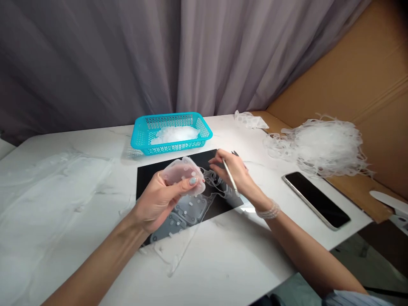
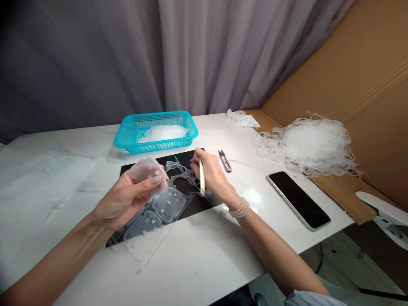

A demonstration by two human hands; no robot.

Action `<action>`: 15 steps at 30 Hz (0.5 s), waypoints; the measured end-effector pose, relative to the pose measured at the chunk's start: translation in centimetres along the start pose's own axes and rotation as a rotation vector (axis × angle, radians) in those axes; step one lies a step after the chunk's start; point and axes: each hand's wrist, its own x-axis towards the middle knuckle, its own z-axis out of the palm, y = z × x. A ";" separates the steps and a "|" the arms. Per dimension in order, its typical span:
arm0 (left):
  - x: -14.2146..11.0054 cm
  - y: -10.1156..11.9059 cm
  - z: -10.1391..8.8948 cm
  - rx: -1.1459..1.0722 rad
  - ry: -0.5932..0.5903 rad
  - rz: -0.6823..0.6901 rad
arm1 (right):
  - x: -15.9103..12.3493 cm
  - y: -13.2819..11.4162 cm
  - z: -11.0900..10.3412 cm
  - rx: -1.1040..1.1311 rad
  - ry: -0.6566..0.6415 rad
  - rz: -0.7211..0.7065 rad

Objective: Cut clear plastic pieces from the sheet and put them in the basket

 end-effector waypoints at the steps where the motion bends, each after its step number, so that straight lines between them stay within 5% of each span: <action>1: -0.1 0.1 0.1 -0.037 0.024 -0.023 | -0.2 -0.7 -0.4 0.034 0.038 0.008; 8: -0.6 0.1 0.8 -0.213 0.134 -0.038 | -3.1 -8.0 -1.2 0.555 0.003 0.033; 15: -0.8 -0.2 1.2 -0.393 0.143 -0.054 | -4.0 -8.4 0.0 0.637 0.085 0.071</action>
